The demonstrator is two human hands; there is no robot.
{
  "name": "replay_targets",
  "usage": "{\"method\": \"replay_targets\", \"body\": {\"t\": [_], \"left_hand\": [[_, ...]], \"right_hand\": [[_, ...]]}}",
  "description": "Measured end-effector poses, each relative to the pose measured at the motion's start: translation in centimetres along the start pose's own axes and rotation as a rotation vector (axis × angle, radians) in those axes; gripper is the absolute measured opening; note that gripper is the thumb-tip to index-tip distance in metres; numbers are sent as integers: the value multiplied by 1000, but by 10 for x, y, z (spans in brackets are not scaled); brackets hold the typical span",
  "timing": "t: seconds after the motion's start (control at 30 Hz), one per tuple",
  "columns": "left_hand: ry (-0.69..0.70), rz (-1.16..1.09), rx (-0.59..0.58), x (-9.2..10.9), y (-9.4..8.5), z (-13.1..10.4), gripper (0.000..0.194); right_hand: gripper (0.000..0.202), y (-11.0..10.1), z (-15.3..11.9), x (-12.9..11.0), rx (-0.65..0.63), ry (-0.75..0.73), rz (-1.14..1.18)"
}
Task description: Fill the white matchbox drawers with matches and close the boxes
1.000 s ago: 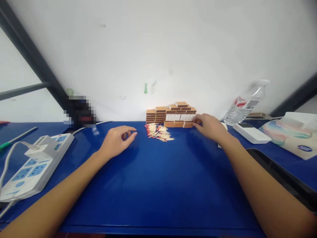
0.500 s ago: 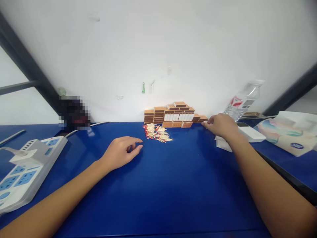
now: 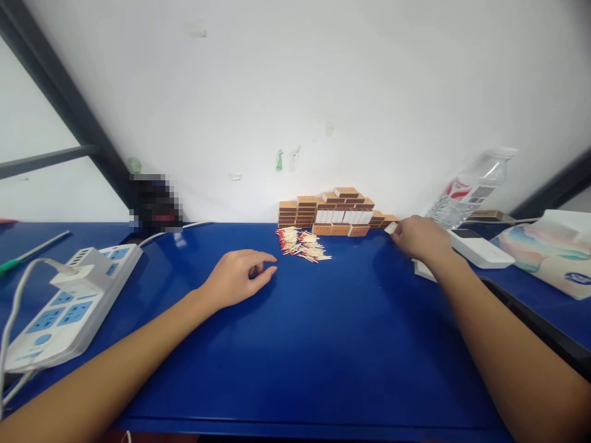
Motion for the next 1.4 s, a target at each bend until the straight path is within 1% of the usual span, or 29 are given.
{"method": "replay_targets", "body": {"t": [0.13,0.5,0.57,0.63,0.67,0.7,0.73,0.77,0.83,0.87,0.9,0.93,0.97,1.0,1.07,1.13,1.2,1.27,1.33,1.4], "left_hand": [[-8,-4,-10,-1,1,0,22],[-16,-22,-33,-1,3,-1,23],[-9,-23,-28,1,3,0,23],[-3,-23,-22,3,3,0,22],[-1,-26,-18,5,2,0,22],[1,-35,-18,7,2,0,22],[2,-46,-19,10,1,-1,24],[5,-59,-29,13,1,-1,27],[11,-73,-60,20,2,-2,44],[11,-70,-83,22,3,-2,54],[10,-66,-108,24,5,-3,61],[10,-60,-136,26,7,-3,61],[12,-55,-168,27,9,-4,56],[15,-53,-197,27,12,-5,48],[18,-59,-235,27,17,-7,32],[16,-70,-240,25,18,-8,26],[13,-79,-225,25,17,-8,30],[22,-86,-210,26,15,-7,42],[37,-89,-203,30,14,-7,55],[49,-85,-215,33,15,-7,57]], "right_hand": [[32,0,1,-1,14,-4,-12],[27,2,0,-1,-18,-16,5],[26,-4,1,1,-22,-26,21],[24,-16,-3,-3,-16,-53,54],[23,-23,-7,-11,-16,-83,81],[21,-30,-14,-24,-23,-142,128],[19,-36,-24,-43,-40,-219,184],[17,-41,-38,-69,-66,-341,268],[20,-53,-80,-133,-117,-709,553],[19,-57,-101,-159,-144,-828,639],[19,-58,-119,-180,-163,-914,684],[19,-58,-133,-196,-181,-961,700],[20,-56,-142,-206,-196,-990,703],[19,-54,-145,-211,-202,-997,717],[19,-51,-137,-205,-163,-947,750],[18,-49,-114,-185,-61,-853,748],[18,-42,-91,-164,23,-780,673],[25,-30,-74,-153,9,-765,640],[30,-18,-65,-151,-27,-784,650],[31,-10,-61,-154,-44,-806,666]]}}
Point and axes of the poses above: each hand's wrist, its own z-axis towards the middle knuckle, its own y-axis out of the palm, x = y × z, the point moved 8 cm from there along z, towards the middle knuckle, and after that the axes turned 4 degrees about -y, right-handed, at the moved point
